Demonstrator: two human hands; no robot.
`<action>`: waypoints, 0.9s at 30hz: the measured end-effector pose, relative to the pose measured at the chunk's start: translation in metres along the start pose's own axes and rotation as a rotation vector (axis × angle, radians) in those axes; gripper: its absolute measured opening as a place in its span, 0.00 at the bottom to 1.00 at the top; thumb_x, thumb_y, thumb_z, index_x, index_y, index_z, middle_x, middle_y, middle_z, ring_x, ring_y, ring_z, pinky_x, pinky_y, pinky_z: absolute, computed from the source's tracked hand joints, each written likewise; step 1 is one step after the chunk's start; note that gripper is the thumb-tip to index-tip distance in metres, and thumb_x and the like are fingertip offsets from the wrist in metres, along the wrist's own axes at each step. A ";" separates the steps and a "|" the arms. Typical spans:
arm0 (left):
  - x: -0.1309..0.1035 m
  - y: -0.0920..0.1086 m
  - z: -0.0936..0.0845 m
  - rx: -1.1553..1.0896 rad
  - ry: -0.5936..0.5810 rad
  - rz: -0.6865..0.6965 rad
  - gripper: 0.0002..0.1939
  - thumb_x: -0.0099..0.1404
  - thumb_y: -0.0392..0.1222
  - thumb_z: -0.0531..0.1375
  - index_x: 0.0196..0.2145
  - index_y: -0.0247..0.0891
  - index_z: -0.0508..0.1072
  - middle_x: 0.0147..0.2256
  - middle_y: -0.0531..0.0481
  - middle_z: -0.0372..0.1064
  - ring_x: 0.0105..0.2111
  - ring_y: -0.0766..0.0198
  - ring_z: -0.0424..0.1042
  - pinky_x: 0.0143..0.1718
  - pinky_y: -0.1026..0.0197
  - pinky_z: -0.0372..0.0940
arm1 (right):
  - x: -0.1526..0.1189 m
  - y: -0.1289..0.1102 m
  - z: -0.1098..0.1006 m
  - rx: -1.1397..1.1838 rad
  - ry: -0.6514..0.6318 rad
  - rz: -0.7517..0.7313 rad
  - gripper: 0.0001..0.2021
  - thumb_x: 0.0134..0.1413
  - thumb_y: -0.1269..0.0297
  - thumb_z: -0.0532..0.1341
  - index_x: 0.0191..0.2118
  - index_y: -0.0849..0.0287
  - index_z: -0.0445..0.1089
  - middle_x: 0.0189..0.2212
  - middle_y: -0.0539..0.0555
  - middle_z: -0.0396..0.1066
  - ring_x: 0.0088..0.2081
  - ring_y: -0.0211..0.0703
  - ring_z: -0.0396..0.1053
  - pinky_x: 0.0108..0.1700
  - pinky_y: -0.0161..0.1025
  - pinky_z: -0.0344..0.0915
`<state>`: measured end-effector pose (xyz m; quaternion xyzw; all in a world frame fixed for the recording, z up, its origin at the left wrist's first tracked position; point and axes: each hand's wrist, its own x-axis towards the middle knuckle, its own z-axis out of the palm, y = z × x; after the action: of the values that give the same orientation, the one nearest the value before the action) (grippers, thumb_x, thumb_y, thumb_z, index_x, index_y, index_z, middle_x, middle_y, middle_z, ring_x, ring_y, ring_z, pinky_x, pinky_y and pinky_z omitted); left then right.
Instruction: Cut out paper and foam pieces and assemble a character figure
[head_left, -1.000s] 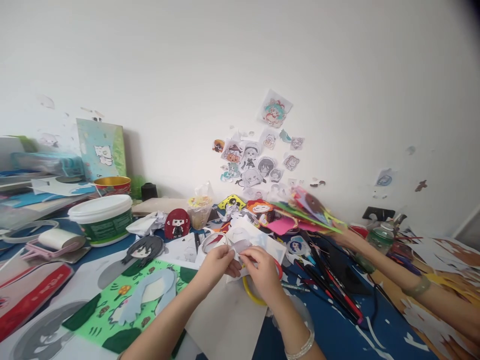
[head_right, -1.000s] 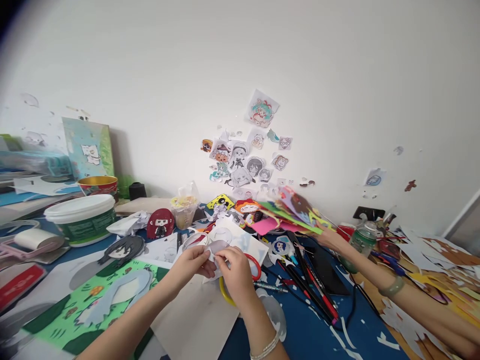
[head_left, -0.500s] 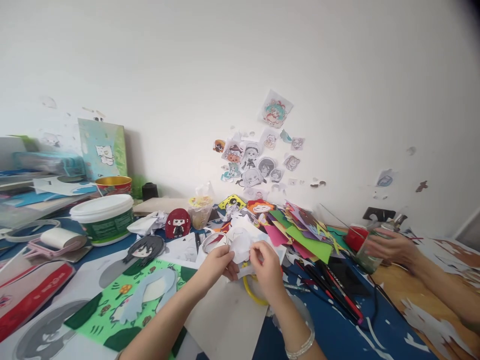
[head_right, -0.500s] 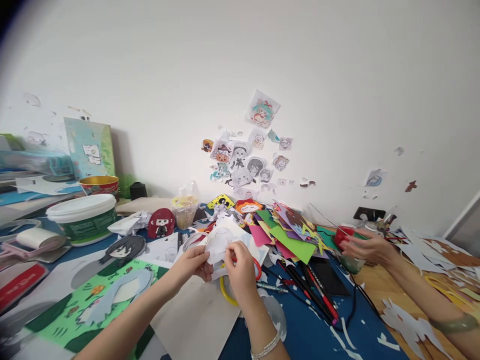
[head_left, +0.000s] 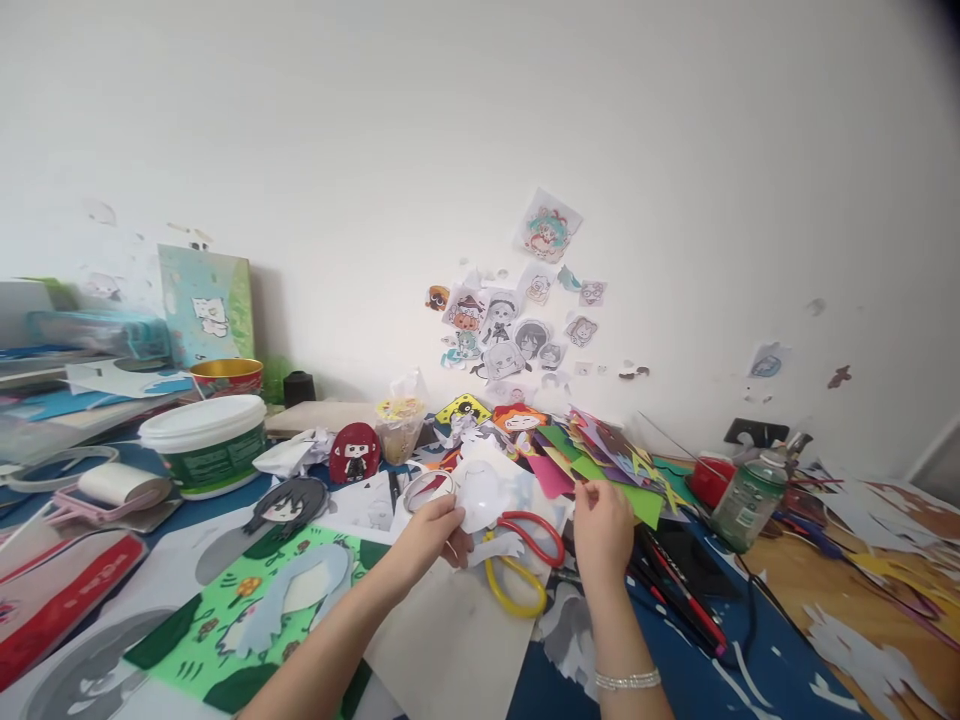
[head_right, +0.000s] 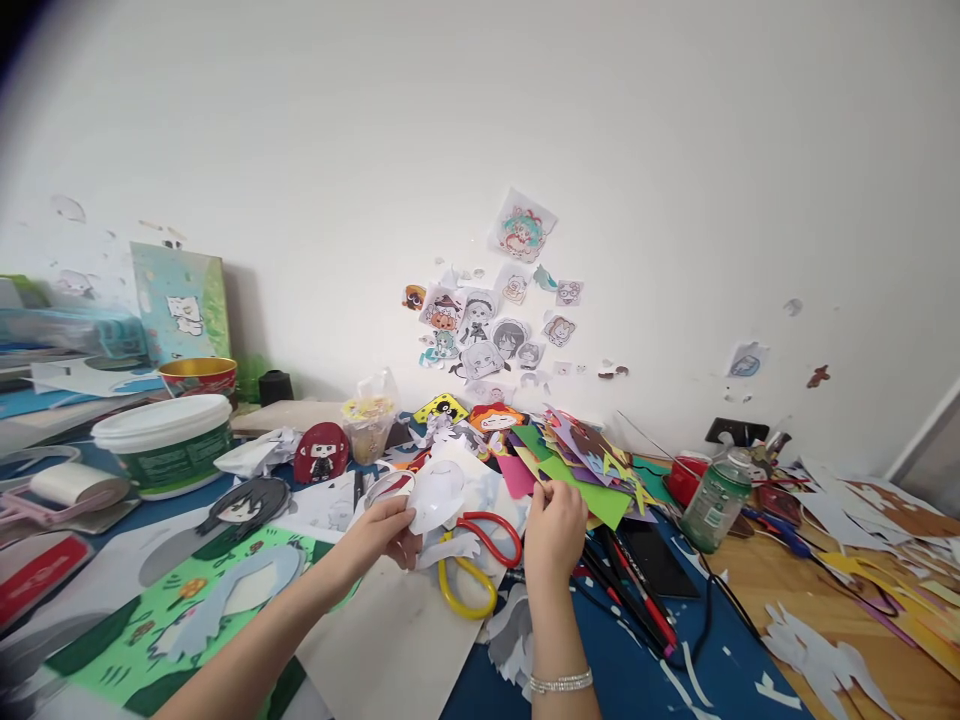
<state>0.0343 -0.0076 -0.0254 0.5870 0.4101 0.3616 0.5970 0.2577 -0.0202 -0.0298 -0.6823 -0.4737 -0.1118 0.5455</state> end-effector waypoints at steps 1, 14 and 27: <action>-0.001 0.000 0.000 0.012 -0.012 -0.003 0.12 0.54 0.50 0.53 0.23 0.39 0.58 0.19 0.53 0.69 0.18 0.66 0.68 0.22 0.63 0.61 | -0.001 -0.001 0.002 -0.020 -0.008 -0.050 0.11 0.50 0.60 0.53 0.29 0.60 0.67 0.31 0.63 0.67 0.37 0.55 0.63 0.39 0.47 0.58; -0.001 -0.004 0.007 0.227 -0.032 0.035 0.14 0.58 0.52 0.50 0.24 0.39 0.57 0.21 0.53 0.69 0.17 0.68 0.66 0.21 0.64 0.59 | -0.035 -0.036 0.020 0.353 -0.543 -0.156 0.10 0.53 0.62 0.53 0.25 0.59 0.66 0.24 0.52 0.67 0.29 0.43 0.64 0.31 0.36 0.60; 0.002 -0.003 0.005 0.381 0.035 0.105 0.16 0.56 0.54 0.53 0.22 0.39 0.59 0.23 0.52 0.70 0.20 0.66 0.68 0.22 0.64 0.60 | -0.033 -0.036 0.023 0.374 -0.500 -0.085 0.11 0.50 0.62 0.54 0.21 0.59 0.66 0.20 0.51 0.65 0.26 0.41 0.62 0.29 0.35 0.58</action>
<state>0.0396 -0.0078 -0.0285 0.7035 0.4504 0.3182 0.4483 0.2041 -0.0200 -0.0374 -0.5560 -0.6337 0.1259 0.5229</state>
